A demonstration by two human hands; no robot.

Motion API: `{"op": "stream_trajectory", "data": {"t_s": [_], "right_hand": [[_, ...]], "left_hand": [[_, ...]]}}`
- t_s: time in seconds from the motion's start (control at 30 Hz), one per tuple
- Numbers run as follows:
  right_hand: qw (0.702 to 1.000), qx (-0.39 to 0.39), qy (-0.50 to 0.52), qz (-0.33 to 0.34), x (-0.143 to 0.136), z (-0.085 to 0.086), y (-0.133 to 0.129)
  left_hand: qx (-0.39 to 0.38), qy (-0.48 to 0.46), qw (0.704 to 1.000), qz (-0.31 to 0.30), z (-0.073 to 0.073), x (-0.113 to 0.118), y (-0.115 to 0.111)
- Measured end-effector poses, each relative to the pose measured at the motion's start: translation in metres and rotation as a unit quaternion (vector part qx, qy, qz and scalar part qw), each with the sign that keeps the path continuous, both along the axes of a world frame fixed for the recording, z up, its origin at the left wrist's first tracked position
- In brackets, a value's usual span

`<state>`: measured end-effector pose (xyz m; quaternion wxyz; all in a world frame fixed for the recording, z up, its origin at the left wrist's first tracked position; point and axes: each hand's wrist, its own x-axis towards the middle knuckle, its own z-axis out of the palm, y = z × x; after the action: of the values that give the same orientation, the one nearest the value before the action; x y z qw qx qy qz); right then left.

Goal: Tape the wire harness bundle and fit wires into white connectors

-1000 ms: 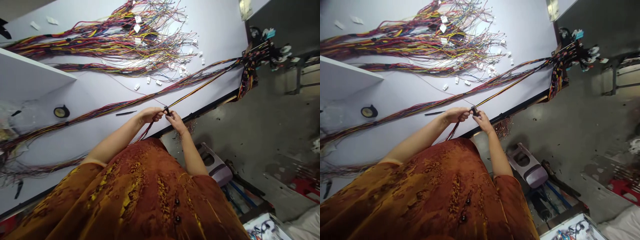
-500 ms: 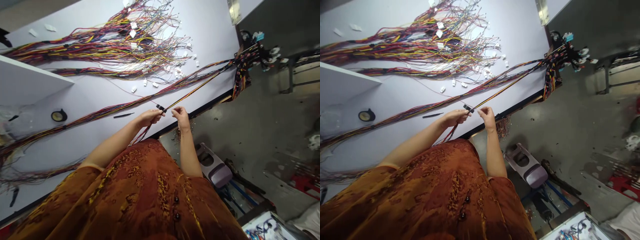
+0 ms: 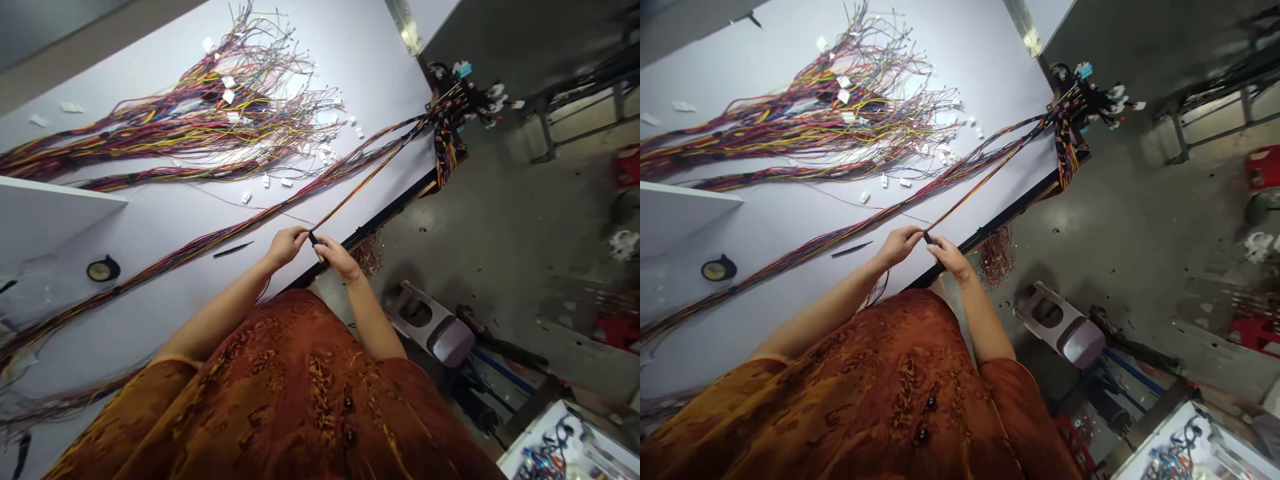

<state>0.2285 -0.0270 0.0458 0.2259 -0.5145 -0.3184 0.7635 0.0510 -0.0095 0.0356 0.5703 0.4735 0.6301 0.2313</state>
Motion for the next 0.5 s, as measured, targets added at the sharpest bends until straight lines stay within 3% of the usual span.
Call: {"op": "stream_trajectory", "data": {"t_s": [0.13,0.23,0.3,0.37,0.43,0.5], "right_hand": [[0.998,-0.026,-0.044,-0.045,-0.014,-0.016,0.003],[0.995,-0.013,-0.078,-0.055,-0.022,-0.022,0.007],[0.987,0.059,-0.141,-0.045,-0.027,-0.018,0.003],[0.961,0.167,-0.218,-0.035,-0.033,-0.009,-0.007],[0.933,0.282,-0.225,0.021,-0.041,-0.001,-0.021],[0.910,0.349,-0.197,0.105,-0.047,-0.001,-0.031]], "left_hand": [[-0.107,-0.112,0.988,-0.007,0.000,-0.001,0.004],[-0.134,-0.157,0.978,0.018,0.006,0.003,0.005],[-0.132,-0.144,0.980,0.042,0.005,0.008,0.004],[-0.131,-0.125,0.981,0.070,-0.001,0.012,0.004],[-0.131,-0.105,0.980,0.106,-0.011,0.011,0.005],[-0.136,-0.100,0.977,0.127,-0.022,0.005,0.007]]}}
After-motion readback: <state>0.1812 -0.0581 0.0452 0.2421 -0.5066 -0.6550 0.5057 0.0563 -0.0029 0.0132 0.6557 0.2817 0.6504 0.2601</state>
